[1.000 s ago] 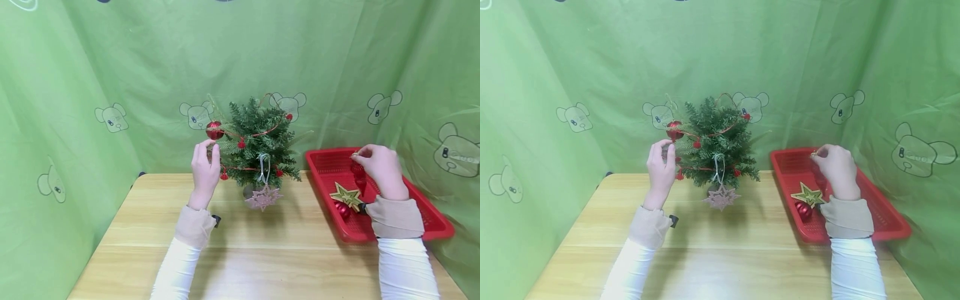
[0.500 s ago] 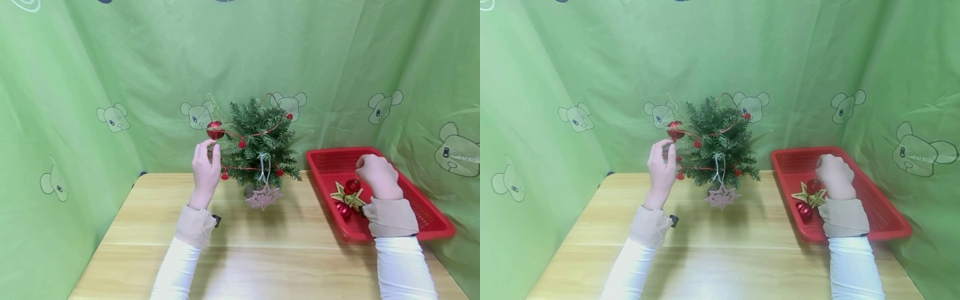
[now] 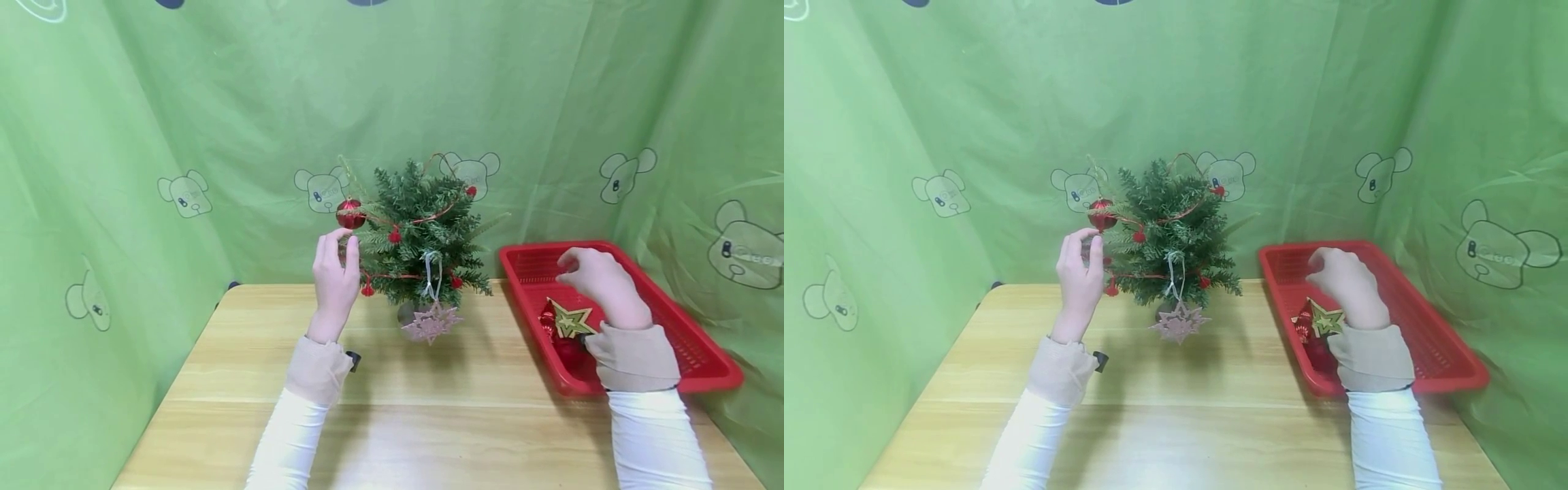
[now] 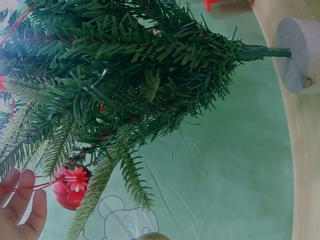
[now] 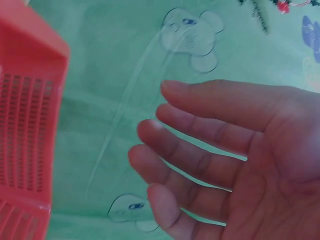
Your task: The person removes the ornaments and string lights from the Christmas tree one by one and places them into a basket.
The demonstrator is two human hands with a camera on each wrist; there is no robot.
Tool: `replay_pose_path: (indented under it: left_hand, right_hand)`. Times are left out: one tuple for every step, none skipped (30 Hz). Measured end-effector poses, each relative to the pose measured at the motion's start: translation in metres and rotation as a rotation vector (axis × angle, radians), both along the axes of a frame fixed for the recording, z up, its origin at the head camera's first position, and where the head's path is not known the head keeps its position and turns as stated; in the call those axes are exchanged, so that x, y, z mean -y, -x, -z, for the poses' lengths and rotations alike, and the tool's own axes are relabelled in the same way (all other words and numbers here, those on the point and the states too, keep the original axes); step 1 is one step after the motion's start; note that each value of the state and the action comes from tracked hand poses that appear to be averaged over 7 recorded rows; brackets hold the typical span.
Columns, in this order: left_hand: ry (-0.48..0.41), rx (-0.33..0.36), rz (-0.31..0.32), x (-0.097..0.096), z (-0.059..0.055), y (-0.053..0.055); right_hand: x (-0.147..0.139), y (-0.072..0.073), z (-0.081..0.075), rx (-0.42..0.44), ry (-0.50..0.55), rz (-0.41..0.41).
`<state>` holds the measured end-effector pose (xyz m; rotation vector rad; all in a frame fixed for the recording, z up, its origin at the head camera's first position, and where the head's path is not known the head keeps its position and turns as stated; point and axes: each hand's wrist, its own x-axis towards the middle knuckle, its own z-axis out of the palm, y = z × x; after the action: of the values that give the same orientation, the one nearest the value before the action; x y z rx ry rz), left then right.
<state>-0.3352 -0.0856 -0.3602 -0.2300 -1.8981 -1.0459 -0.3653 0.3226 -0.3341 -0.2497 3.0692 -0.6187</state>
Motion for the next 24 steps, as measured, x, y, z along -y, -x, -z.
replay_pose_path:
  left_hand:
    - [-0.003,0.001,0.000,0.000,0.000,0.000]
    - [-0.006,0.000,0.000,0.001,0.000,0.000]
    - [-0.010,-0.002,0.002,0.001,0.000,0.000]
    - [-0.012,-0.007,0.002,0.001,-0.001,0.000]
    - [-0.015,-0.010,0.003,0.002,-0.001,0.000]
    - [-0.014,-0.013,0.003,0.002,-0.001,0.001]
    - [-0.014,-0.018,0.002,0.003,-0.002,0.000]
    - [-0.015,-0.021,0.001,0.003,-0.002,0.000]
    - [-0.016,-0.023,0.000,0.004,-0.003,0.001]
    - [-0.015,-0.025,-0.003,0.004,-0.003,0.001]
    - [-0.017,-0.024,-0.003,0.005,-0.003,0.001]
    - [-0.016,-0.024,-0.005,0.005,-0.004,0.001]
    - [-0.021,-0.025,-0.004,0.006,-0.004,0.001]
    - [-0.023,-0.025,-0.004,0.006,-0.004,0.001]
    - [-0.026,-0.026,-0.003,0.007,-0.005,0.001]
    - [-0.029,-0.029,-0.004,0.007,-0.005,0.002]
    - [-0.035,-0.033,-0.004,0.008,-0.006,0.002]
    - [-0.040,-0.035,-0.008,0.009,-0.006,0.002]
    - [-0.047,-0.038,-0.011,0.009,-0.007,0.003]
    - [-0.055,-0.040,-0.014,0.011,-0.009,0.003]
    - [-0.063,-0.041,-0.019,0.012,-0.010,0.004]
    - [-0.071,-0.037,-0.023,0.013,-0.012,0.005]
    - [-0.076,-0.029,-0.028,0.014,-0.013,0.006]
    - [-0.081,-0.018,-0.032,0.016,-0.015,0.007]
  right_hand:
    - [0.003,-0.001,-0.001,-0.009,0.008,-0.007]
    - [0.007,-0.003,-0.003,-0.018,0.018,-0.016]
    - [0.011,-0.005,-0.005,-0.027,0.026,-0.025]
    - [0.015,-0.006,-0.007,-0.037,0.036,-0.032]
    - [0.019,-0.009,-0.009,-0.050,0.045,-0.041]
    - [0.023,-0.010,-0.011,-0.061,0.054,-0.049]
    - [0.028,-0.012,-0.013,-0.076,0.065,-0.055]
    - [0.032,-0.014,-0.015,-0.097,0.075,-0.062]
    - [0.035,-0.015,-0.017,-0.119,0.084,-0.067]
    - [0.039,-0.016,-0.018,-0.139,0.096,-0.071]
    - [0.042,-0.018,-0.020,-0.158,0.108,-0.076]
    - [0.045,-0.019,-0.021,-0.174,0.121,-0.082]
    - [0.048,-0.021,-0.022,-0.188,0.134,-0.088]
    - [0.051,-0.023,-0.023,-0.198,0.147,-0.096]
    - [0.054,-0.025,-0.024,-0.205,0.158,-0.105]
    - [0.058,-0.028,-0.025,-0.207,0.173,-0.116]
    - [0.061,-0.030,-0.026,-0.211,0.183,-0.128]
    - [0.065,-0.032,-0.027,-0.214,0.193,-0.139]
    - [0.069,-0.034,-0.029,-0.217,0.202,-0.149]
    - [0.072,-0.035,-0.029,-0.219,0.211,-0.157]
    - [0.075,-0.036,-0.030,-0.227,0.218,-0.162]
    - [0.078,-0.037,-0.031,-0.234,0.225,-0.167]
    - [0.082,-0.037,-0.031,-0.241,0.229,-0.169]
    - [0.084,-0.037,-0.031,-0.248,0.232,-0.169]
